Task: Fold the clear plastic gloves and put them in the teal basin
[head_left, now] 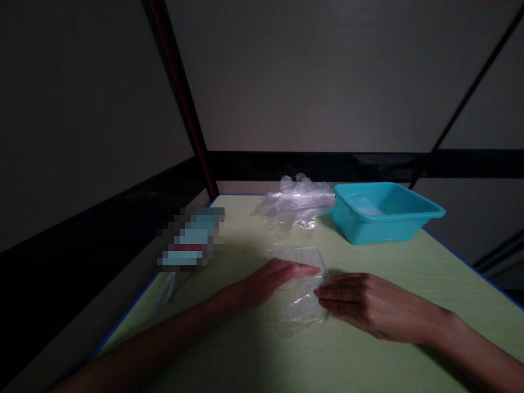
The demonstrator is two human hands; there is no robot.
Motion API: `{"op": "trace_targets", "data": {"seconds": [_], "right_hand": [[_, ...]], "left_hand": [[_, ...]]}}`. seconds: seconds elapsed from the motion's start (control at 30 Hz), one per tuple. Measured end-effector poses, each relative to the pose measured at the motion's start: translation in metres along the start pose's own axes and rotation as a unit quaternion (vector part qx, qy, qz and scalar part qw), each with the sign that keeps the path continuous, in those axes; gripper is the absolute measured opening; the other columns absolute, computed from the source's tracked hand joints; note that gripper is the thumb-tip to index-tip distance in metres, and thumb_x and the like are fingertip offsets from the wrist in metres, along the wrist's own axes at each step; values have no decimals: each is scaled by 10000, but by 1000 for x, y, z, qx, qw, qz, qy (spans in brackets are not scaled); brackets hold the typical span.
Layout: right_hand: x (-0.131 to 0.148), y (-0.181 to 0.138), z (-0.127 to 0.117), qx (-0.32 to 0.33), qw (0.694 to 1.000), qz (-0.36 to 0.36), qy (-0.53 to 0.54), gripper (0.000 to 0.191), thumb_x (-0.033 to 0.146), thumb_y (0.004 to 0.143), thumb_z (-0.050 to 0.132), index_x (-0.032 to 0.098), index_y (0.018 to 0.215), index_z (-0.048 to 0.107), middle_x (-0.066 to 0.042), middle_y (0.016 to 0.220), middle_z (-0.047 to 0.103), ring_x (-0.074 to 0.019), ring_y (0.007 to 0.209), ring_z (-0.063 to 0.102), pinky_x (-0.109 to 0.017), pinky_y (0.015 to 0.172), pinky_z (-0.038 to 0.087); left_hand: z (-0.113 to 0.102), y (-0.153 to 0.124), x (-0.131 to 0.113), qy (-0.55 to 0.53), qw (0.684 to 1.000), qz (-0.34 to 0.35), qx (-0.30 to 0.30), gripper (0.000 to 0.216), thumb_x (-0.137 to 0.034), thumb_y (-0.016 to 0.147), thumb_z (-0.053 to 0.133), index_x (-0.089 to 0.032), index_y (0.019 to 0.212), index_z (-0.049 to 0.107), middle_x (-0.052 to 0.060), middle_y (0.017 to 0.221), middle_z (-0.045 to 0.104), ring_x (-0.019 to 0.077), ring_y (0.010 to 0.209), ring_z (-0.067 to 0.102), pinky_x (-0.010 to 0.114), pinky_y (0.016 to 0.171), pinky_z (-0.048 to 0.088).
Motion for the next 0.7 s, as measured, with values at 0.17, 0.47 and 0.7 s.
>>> {"op": "trace_targets", "data": {"seconds": [0.17, 0.47, 0.7], "right_hand": [[0, 2, -4, -5, 1000, 4, 25, 237, 139, 881, 390, 132, 975, 608, -76, 1064, 616, -162, 996, 551, -334, 935, 394], [-1, 2, -6, -30, 998, 4, 61, 220, 130, 871, 405, 154, 924, 617, -72, 960, 645, -159, 949, 572, -358, 892, 415], [-10, 3, -11, -17, 987, 43, 151, 268, 199, 906, 340, 153, 988, 591, -83, 948, 638, -159, 951, 566, -314, 834, 444]], "left_hand": [[13, -1, -11, 110, 989, 66, 71, 433, -293, 903, 249, -107, 1256, 418, 86, 1293, 426, 191, 1194, 382, 307, 1016, 246], [17, -16, -19, 219, 959, 76, 166, 495, -308, 898, 254, -66, 1329, 252, 103, 1388, 245, 171, 1281, 211, 312, 1056, 157], [12, -11, -18, 127, 980, 43, 147, 509, -379, 900, 236, -95, 1319, 293, 85, 1368, 294, 195, 1262, 259, 309, 1045, 167]]}}
Point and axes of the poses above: each hand's wrist, its own y-axis towards the middle knuckle, its own z-axis out of the palm, x = y × z, the point moved 6 cm from there along y, towards the middle knuckle
